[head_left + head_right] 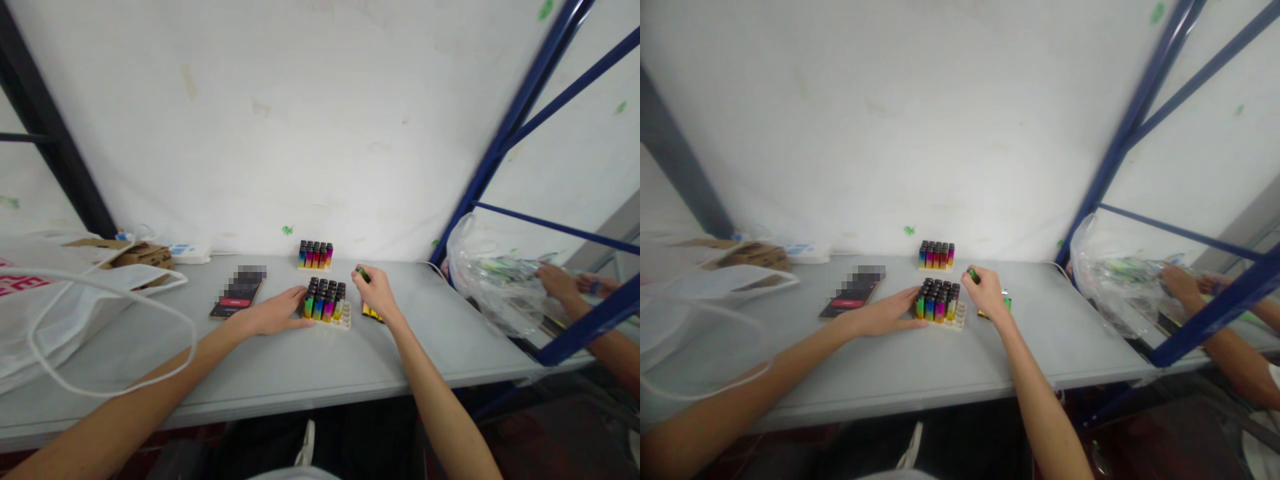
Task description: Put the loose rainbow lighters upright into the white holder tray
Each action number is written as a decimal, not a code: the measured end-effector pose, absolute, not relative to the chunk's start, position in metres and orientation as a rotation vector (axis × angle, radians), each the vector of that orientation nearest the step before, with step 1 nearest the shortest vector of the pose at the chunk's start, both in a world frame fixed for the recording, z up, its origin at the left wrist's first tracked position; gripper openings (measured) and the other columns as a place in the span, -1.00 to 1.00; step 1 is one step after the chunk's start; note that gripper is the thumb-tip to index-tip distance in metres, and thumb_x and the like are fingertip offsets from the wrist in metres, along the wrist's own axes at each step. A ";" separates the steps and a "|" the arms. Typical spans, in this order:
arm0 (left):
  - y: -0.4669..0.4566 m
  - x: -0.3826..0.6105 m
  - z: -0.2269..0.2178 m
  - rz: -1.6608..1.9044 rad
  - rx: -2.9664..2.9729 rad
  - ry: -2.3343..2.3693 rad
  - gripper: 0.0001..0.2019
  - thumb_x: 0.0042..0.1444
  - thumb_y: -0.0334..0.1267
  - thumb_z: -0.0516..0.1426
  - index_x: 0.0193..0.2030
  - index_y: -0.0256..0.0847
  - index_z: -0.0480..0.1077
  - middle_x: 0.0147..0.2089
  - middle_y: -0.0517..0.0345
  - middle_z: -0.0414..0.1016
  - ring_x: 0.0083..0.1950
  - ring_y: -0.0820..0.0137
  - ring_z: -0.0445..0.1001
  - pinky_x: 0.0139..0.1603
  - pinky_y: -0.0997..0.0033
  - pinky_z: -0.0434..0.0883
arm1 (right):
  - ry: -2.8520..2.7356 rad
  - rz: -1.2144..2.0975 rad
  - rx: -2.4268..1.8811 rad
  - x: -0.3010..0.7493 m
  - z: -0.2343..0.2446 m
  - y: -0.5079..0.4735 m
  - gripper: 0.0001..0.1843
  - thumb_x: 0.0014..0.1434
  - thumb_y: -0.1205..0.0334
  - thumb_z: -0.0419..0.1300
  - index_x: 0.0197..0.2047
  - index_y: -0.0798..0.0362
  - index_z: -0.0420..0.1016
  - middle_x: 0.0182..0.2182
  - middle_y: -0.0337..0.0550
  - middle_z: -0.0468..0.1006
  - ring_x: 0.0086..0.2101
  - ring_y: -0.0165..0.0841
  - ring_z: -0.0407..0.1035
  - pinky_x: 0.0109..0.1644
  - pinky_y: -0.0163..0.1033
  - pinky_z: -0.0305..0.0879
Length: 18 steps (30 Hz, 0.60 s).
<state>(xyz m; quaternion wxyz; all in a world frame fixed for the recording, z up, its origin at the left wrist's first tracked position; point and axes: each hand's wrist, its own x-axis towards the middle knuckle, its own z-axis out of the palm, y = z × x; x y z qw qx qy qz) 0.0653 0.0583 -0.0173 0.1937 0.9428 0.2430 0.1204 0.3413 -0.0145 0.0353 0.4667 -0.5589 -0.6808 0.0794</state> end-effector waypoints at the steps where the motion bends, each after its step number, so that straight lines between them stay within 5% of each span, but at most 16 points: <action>1: 0.058 0.065 -0.017 0.342 2.651 0.675 -0.19 0.38 0.31 0.15 0.52 -0.25 0.18 0.54 -0.25 0.26 0.56 -0.04 0.25 0.61 0.04 0.15 | -1.676 0.187 -1.367 0.341 0.036 -0.015 -0.63 0.19 -0.03 0.04 -0.55 -0.06 0.08 -0.59 -0.33 0.05 -0.49 -0.40 0.06 -0.35 -0.24 -0.04; 6: 0.058 0.066 -0.016 0.368 2.659 0.664 -0.18 0.38 0.29 0.16 0.56 -0.23 0.15 0.56 -0.24 0.24 0.57 -0.04 0.25 0.60 0.07 0.18 | -1.729 0.189 -1.370 0.338 0.039 -0.018 -0.53 0.31 -0.12 0.06 -0.52 -0.05 0.11 -0.59 -0.34 0.10 -0.47 -0.39 0.09 -0.34 -0.24 -0.01; 9: 0.057 0.066 -0.017 0.387 2.650 0.648 -0.17 0.38 0.28 0.17 0.57 -0.23 0.14 0.56 -0.23 0.25 0.56 -0.05 0.26 0.60 0.05 0.19 | -1.825 0.269 -1.364 0.340 0.045 -0.024 -0.52 0.43 -0.20 0.06 -0.38 -0.02 0.30 -0.54 -0.33 0.30 -0.45 -0.37 0.21 -0.32 -0.26 0.08; 13: 0.057 0.066 -0.017 0.409 2.654 0.622 -0.17 0.38 0.28 0.17 0.58 -0.20 0.13 0.55 -0.20 0.27 0.55 -0.05 0.27 0.59 0.02 0.20 | -1.984 0.375 -1.304 0.348 0.059 -0.034 -0.60 0.53 -0.11 0.00 -0.11 0.01 0.47 -0.42 -0.25 0.53 -0.39 -0.34 0.39 -0.23 -0.25 0.28; 18: 0.057 0.067 -0.016 0.391 2.656 0.646 -0.17 0.38 0.27 0.18 0.57 -0.23 0.14 0.57 -0.22 0.24 0.57 -0.05 0.25 0.60 0.04 0.18 | -2.113 0.277 -1.212 0.355 0.075 -0.046 -0.62 0.48 -0.08 0.16 -0.09 0.03 0.64 -0.13 -0.02 0.65 -0.15 -0.24 0.54 -0.03 -0.18 0.44</action>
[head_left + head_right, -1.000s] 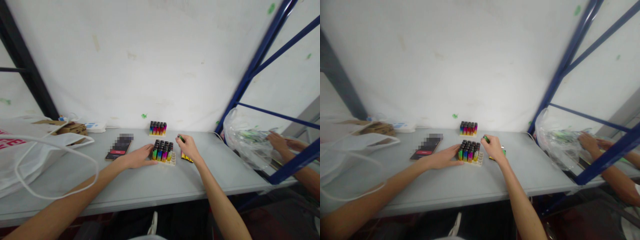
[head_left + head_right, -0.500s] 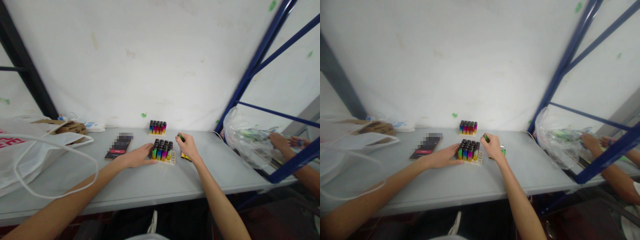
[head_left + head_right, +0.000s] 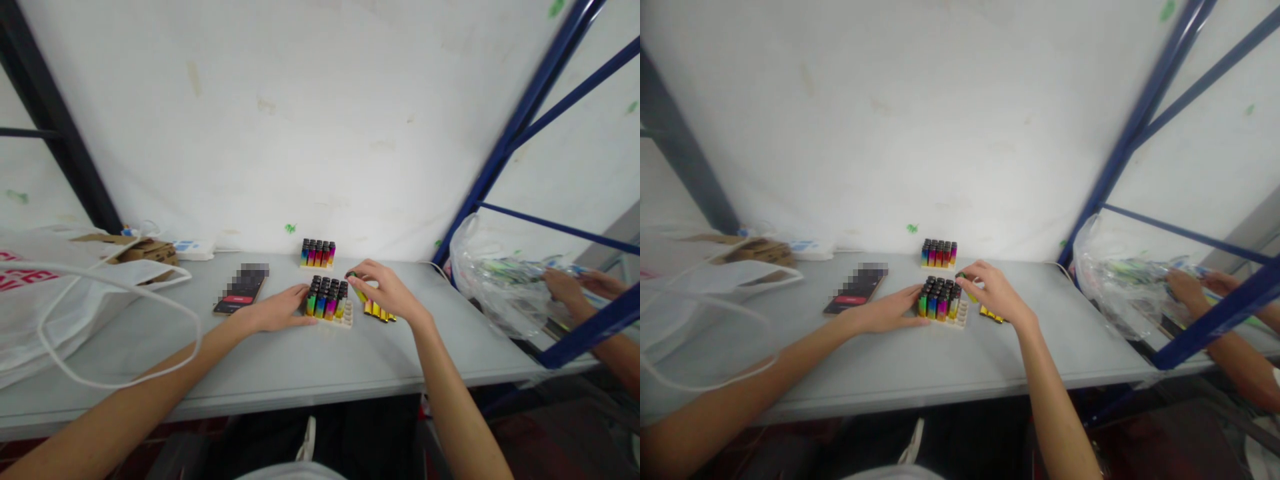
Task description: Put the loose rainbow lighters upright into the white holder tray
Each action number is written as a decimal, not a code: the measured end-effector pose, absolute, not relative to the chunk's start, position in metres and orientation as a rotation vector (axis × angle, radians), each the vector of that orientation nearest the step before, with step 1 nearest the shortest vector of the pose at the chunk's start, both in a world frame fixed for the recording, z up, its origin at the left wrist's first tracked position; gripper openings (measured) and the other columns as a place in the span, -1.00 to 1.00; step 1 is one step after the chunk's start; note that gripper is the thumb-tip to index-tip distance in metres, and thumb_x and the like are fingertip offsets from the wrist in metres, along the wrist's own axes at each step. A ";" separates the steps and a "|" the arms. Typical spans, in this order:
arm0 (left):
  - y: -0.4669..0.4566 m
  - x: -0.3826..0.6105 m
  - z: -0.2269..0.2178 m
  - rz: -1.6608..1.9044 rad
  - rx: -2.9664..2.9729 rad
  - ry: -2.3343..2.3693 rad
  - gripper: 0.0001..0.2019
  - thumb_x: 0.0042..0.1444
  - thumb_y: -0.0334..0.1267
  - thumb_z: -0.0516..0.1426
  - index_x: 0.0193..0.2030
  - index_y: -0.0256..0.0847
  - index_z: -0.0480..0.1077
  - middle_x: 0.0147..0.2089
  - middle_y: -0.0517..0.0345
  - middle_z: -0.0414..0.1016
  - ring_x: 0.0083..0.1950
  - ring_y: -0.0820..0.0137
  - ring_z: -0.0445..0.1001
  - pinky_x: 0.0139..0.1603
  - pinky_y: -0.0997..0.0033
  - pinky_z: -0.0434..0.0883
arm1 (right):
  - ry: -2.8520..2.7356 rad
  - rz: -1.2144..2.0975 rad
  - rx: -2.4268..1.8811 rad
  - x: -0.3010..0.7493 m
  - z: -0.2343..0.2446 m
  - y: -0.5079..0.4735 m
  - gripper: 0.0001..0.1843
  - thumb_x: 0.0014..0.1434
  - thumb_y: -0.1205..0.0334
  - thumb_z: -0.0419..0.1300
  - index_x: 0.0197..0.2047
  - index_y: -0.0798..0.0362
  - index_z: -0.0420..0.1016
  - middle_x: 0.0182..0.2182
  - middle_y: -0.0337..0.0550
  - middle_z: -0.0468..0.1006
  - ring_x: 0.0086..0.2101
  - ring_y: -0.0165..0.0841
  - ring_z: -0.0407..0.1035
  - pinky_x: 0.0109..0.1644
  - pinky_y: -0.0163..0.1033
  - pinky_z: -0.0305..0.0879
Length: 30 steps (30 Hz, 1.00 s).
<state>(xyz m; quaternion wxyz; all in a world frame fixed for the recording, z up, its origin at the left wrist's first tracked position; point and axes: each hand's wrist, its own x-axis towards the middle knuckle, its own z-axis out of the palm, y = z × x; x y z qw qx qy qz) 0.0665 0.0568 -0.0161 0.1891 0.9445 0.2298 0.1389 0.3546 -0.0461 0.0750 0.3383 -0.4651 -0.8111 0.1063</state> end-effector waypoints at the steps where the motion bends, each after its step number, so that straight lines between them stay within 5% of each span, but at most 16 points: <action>1: 0.057 0.067 -0.016 0.387 2.656 0.648 -0.17 0.38 0.27 0.18 0.57 -0.24 0.14 0.57 -0.23 0.23 0.57 -0.05 0.25 0.60 0.05 0.19 | -2.125 0.268 -1.214 0.355 0.077 -0.048 -0.63 0.47 -0.07 0.19 -0.11 0.03 0.66 -0.14 -0.02 0.67 -0.16 -0.23 0.54 -0.02 -0.17 0.44; 17: 0.054 0.068 -0.014 0.366 2.657 0.687 -0.20 0.37 0.30 0.15 0.50 -0.25 0.20 0.51 -0.23 0.30 0.52 -0.04 0.32 0.57 0.10 0.22 | -2.190 0.628 -1.383 0.347 0.066 -0.049 -0.87 0.26 0.22 0.39 -0.18 0.00 0.53 -0.42 -0.21 0.72 -0.40 -0.28 0.59 -0.27 -0.26 0.39; 23: 0.053 0.068 -0.012 0.350 2.648 0.697 -0.18 0.36 0.30 0.16 0.51 -0.28 0.18 0.53 -0.25 0.28 0.54 -0.05 0.29 0.58 0.11 0.20 | -2.188 0.679 -1.368 0.347 0.066 -0.050 -0.81 0.26 0.11 0.41 -0.22 0.00 0.53 -0.43 -0.21 0.70 -0.39 -0.27 0.59 -0.28 -0.25 0.42; 27: 0.053 0.068 -0.012 0.352 2.638 0.689 -0.19 0.37 0.30 0.15 0.51 -0.28 0.20 0.52 -0.25 0.29 0.55 -0.05 0.27 0.59 0.11 0.19 | -2.158 0.556 -1.425 0.362 0.074 -0.052 -0.71 0.38 -0.05 0.29 -0.18 0.02 0.58 -0.41 -0.16 0.71 -0.40 -0.28 0.57 -0.29 -0.25 0.40; 30: 0.055 0.067 -0.015 0.348 2.645 0.694 -0.17 0.37 0.31 0.15 0.51 -0.30 0.19 0.54 -0.27 0.26 0.55 -0.06 0.26 0.60 0.10 0.16 | -2.108 0.298 -1.656 0.389 0.075 -0.048 -0.76 0.44 0.06 0.22 -0.15 0.04 0.61 -0.37 -0.10 0.74 -0.38 -0.28 0.57 -0.27 -0.26 0.36</action>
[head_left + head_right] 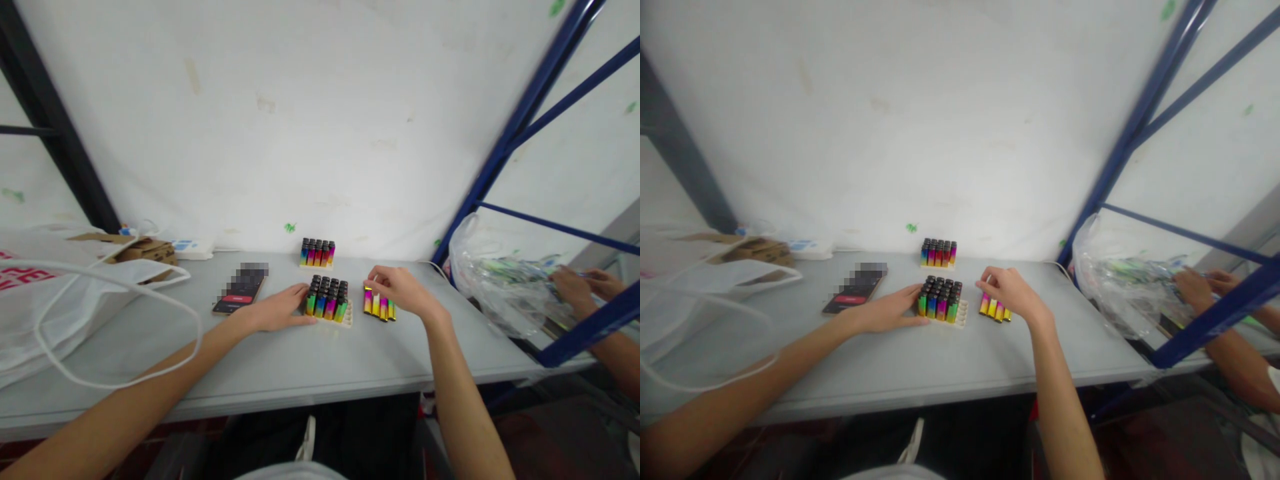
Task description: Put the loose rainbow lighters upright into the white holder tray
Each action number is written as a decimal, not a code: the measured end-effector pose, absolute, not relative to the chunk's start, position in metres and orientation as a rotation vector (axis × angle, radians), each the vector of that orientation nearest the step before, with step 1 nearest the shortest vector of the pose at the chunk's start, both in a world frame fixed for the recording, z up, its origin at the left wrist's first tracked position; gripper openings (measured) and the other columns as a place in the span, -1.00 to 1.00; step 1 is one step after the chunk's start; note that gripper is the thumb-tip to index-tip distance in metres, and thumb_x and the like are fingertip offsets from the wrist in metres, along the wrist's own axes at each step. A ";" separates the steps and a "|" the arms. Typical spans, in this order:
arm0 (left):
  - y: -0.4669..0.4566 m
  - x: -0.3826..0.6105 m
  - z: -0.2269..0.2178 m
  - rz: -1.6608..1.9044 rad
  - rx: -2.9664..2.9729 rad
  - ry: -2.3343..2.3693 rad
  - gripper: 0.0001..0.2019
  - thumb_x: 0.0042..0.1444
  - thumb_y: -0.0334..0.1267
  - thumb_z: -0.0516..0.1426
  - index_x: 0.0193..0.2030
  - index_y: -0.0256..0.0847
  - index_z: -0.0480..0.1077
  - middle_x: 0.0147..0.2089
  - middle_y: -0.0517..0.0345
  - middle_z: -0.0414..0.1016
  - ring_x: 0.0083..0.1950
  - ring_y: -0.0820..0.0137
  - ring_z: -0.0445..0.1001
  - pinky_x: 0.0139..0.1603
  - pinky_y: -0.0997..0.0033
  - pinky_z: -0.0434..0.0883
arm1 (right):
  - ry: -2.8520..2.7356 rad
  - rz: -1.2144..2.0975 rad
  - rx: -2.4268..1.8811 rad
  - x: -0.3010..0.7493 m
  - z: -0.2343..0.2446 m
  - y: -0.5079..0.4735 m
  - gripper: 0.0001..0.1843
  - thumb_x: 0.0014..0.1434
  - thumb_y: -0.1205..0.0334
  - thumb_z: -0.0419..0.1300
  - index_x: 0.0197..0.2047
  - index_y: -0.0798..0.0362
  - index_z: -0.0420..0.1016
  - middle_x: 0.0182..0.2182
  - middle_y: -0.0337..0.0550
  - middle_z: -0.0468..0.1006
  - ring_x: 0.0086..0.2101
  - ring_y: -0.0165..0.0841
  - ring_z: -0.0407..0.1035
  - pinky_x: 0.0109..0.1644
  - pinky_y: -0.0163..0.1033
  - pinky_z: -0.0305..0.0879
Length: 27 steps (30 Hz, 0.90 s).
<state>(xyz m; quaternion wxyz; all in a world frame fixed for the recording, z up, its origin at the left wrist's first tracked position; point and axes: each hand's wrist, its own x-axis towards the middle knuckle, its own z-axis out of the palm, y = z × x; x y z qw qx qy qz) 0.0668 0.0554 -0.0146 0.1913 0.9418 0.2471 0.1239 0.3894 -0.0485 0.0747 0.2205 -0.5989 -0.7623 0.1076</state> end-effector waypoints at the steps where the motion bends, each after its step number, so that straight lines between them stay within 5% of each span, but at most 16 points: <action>1: 0.056 0.066 -0.016 0.348 2.653 0.697 -0.17 0.37 0.32 0.14 0.51 -0.29 0.19 0.54 -0.27 0.26 0.55 -0.06 0.27 0.60 0.08 0.16 | -2.075 0.223 -1.773 0.400 0.073 -0.046 -0.79 0.44 0.12 0.22 -0.13 0.04 0.63 -0.32 -0.07 0.75 -0.34 -0.26 0.59 -0.24 -0.26 0.36; 5: 0.059 0.065 -0.019 0.352 2.688 0.700 -0.17 0.37 0.35 0.12 0.52 -0.26 0.18 0.54 -0.24 0.26 0.53 -0.03 0.31 0.59 0.10 0.18 | -1.977 0.177 -2.153 0.437 0.058 -0.032 -0.82 0.39 0.20 0.28 -0.06 0.07 0.68 -0.15 0.00 0.78 -0.19 -0.22 0.64 -0.15 -0.27 0.39; 11: 0.057 0.065 -0.017 0.330 2.674 0.707 -0.15 0.39 0.35 0.11 0.54 -0.26 0.15 0.56 -0.24 0.23 0.54 -0.01 0.28 0.59 0.11 0.16 | -2.110 0.429 -2.260 0.445 0.042 -0.024 -0.62 0.23 0.05 0.45 0.05 0.06 0.73 -0.01 0.01 0.75 -0.06 -0.14 0.63 -0.10 -0.25 0.42; 18: 0.056 0.066 -0.014 0.319 2.661 0.712 -0.14 0.38 0.35 0.12 0.53 -0.32 0.16 0.56 -0.29 0.22 0.56 -0.04 0.25 0.61 0.10 0.14 | -2.173 0.483 -2.156 0.443 0.040 -0.023 -0.59 0.21 -0.03 0.44 0.01 0.06 0.77 -0.05 0.01 0.75 -0.06 -0.10 0.61 -0.05 -0.21 0.43; 27: 0.057 0.064 -0.017 0.358 2.679 0.680 -0.16 0.39 0.33 0.14 0.56 -0.24 0.14 0.56 -0.23 0.24 0.54 -0.04 0.29 0.59 0.06 0.19 | -2.136 0.396 -2.091 0.444 0.038 -0.018 -0.75 0.24 0.13 0.40 -0.10 0.10 0.77 -0.08 0.05 0.75 -0.09 -0.12 0.61 0.01 -0.20 0.44</action>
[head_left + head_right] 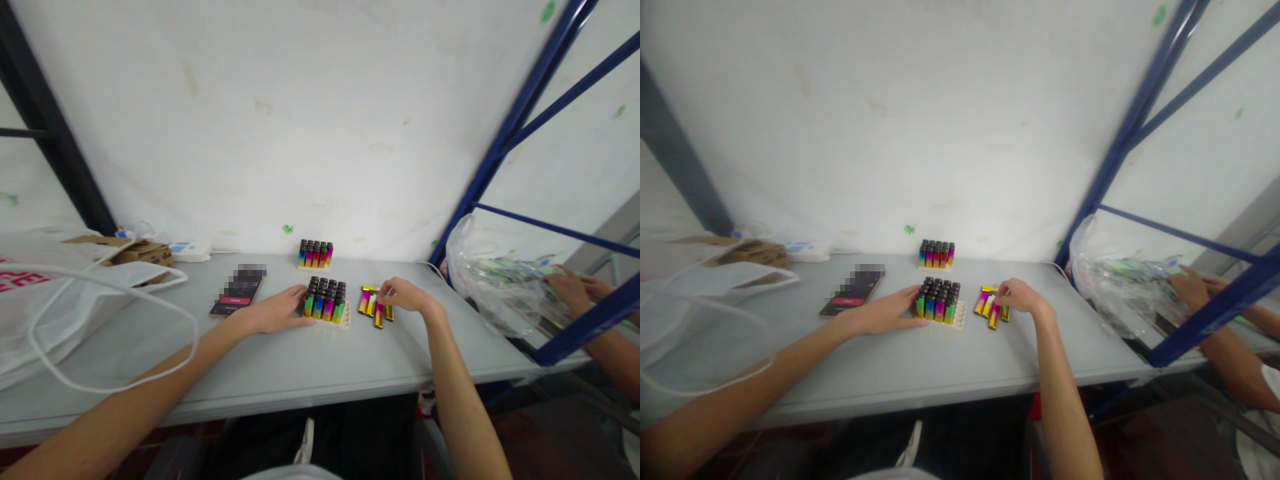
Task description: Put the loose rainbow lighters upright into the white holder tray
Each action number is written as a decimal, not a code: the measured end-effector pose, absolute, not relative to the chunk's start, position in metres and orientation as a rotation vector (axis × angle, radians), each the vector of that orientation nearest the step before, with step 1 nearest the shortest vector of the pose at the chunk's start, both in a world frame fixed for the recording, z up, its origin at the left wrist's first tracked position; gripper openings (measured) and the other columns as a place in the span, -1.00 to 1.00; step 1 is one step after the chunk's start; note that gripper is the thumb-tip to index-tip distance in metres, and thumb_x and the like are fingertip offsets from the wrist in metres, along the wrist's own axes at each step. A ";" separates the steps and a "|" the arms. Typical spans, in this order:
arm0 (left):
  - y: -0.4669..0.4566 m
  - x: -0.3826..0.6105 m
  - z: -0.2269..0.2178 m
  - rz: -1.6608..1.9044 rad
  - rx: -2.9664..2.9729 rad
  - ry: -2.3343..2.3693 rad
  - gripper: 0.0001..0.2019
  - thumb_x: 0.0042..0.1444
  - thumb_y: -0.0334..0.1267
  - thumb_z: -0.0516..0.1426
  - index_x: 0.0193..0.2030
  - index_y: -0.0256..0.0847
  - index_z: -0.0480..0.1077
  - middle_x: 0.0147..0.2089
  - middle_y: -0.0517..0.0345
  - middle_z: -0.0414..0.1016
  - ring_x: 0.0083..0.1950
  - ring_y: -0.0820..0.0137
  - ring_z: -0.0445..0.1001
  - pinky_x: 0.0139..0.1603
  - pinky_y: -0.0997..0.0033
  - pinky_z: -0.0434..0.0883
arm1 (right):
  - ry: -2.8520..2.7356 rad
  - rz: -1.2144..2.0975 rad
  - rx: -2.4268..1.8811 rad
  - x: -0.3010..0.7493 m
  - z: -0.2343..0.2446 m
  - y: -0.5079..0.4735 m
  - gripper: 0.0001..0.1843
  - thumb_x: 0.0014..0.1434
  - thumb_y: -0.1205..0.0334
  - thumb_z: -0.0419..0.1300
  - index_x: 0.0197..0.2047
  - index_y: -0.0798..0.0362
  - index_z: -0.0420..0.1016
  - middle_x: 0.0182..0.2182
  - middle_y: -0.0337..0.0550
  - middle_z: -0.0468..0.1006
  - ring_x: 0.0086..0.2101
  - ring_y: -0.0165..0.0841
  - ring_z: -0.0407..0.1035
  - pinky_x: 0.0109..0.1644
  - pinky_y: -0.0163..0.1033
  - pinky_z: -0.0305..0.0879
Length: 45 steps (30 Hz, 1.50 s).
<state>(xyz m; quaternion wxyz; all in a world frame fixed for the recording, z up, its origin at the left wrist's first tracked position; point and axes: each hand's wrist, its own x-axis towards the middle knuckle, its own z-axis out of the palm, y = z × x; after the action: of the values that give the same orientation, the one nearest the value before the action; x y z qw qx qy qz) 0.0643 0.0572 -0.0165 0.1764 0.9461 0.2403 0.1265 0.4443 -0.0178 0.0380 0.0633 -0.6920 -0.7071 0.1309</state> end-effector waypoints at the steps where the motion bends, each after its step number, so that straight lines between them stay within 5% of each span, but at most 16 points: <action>1: 0.057 0.064 -0.017 0.359 2.679 0.679 -0.16 0.39 0.33 0.14 0.56 -0.24 0.14 0.56 -0.23 0.24 0.54 -0.05 0.30 0.59 0.05 0.19 | -2.125 0.389 -2.081 0.444 0.039 -0.019 -0.75 0.25 0.12 0.39 -0.11 0.09 0.76 -0.08 0.05 0.75 -0.09 -0.12 0.61 0.02 -0.19 0.44; 10: 0.056 0.066 -0.016 0.324 2.666 0.709 -0.18 0.38 0.31 0.15 0.51 -0.29 0.19 0.55 -0.27 0.24 0.56 -0.05 0.26 0.61 0.06 0.15 | -2.262 0.524 -2.234 0.427 0.058 -0.043 -0.16 -0.09 -0.22 0.58 0.20 0.00 0.68 0.16 0.12 0.54 0.07 -0.01 0.52 0.14 -0.14 0.43; 17: 0.058 0.065 -0.017 0.358 2.678 0.684 -0.17 0.38 0.35 0.12 0.53 -0.23 0.17 0.55 -0.23 0.25 0.53 -0.04 0.30 0.58 0.06 0.20 | -2.239 0.412 -2.342 0.409 0.052 -0.040 -0.06 -0.18 -0.15 0.63 0.22 0.09 0.60 0.17 0.19 0.47 0.13 0.05 0.44 0.11 -0.11 0.39; 20: 0.057 0.065 -0.017 0.338 2.682 0.692 -0.15 0.39 0.35 0.11 0.55 -0.25 0.14 0.57 -0.24 0.22 0.55 -0.02 0.27 0.59 0.10 0.18 | -2.188 0.438 -2.301 0.411 0.052 -0.040 -0.11 -0.14 -0.08 0.62 0.20 0.11 0.53 0.12 0.13 0.55 0.06 -0.03 0.48 -0.02 -0.18 0.38; 26: 0.059 0.064 -0.018 0.354 2.680 0.686 -0.14 0.38 0.36 0.12 0.56 -0.24 0.14 0.57 -0.24 0.22 0.55 -0.05 0.28 0.59 0.07 0.17 | -2.127 0.446 -2.064 0.420 0.053 -0.035 -0.68 0.14 0.27 0.40 -0.02 0.05 0.55 -0.20 -0.07 0.72 -0.25 -0.23 0.55 -0.23 -0.24 0.32; 28: 0.060 0.064 -0.020 0.351 2.680 0.684 -0.14 0.38 0.36 0.12 0.56 -0.23 0.13 0.57 -0.23 0.21 0.55 -0.04 0.28 0.59 0.08 0.16 | -2.102 0.525 -1.912 0.421 0.052 -0.032 -0.80 0.18 0.24 0.37 -0.10 0.06 0.58 -0.29 -0.10 0.73 -0.29 -0.24 0.57 -0.22 -0.23 0.35; 34: 0.061 0.064 -0.022 0.366 2.684 0.675 -0.14 0.38 0.35 0.12 0.55 -0.25 0.14 0.57 -0.24 0.22 0.54 -0.04 0.28 0.59 0.06 0.16 | -1.851 0.940 -1.437 0.414 0.053 -0.032 -0.42 0.12 -0.22 0.45 -0.01 0.07 0.55 -0.32 -0.07 0.75 -0.33 -0.23 0.61 -0.26 -0.21 0.46; 39: 0.060 0.065 -0.020 0.349 2.702 0.679 -0.14 0.38 0.36 0.11 0.56 -0.24 0.13 0.57 -0.22 0.22 0.55 -0.01 0.26 0.60 0.12 0.15 | -1.718 0.892 -1.244 0.403 0.059 -0.035 -0.38 0.12 -0.31 0.44 -0.07 0.09 0.59 -0.17 0.06 0.76 -0.32 -0.30 0.54 -0.24 -0.23 0.44; 45: 0.059 0.065 -0.019 0.340 2.670 0.700 -0.13 0.37 0.34 0.14 0.54 -0.32 0.15 0.57 -0.29 0.21 0.56 -0.05 0.26 0.61 0.09 0.15 | -1.633 0.915 -1.242 0.393 0.063 -0.038 -0.40 0.23 -0.42 0.26 -0.09 -0.01 0.44 -0.51 -0.27 0.57 -0.63 -0.44 0.24 -0.56 -0.32 0.13</action>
<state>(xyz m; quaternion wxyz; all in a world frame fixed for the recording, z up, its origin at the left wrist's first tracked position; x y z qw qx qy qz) 0.0647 0.0595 -0.0189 0.1792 0.9445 0.2476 0.1204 0.3933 -0.0382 0.0625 0.4328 -0.4984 -0.6553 0.3672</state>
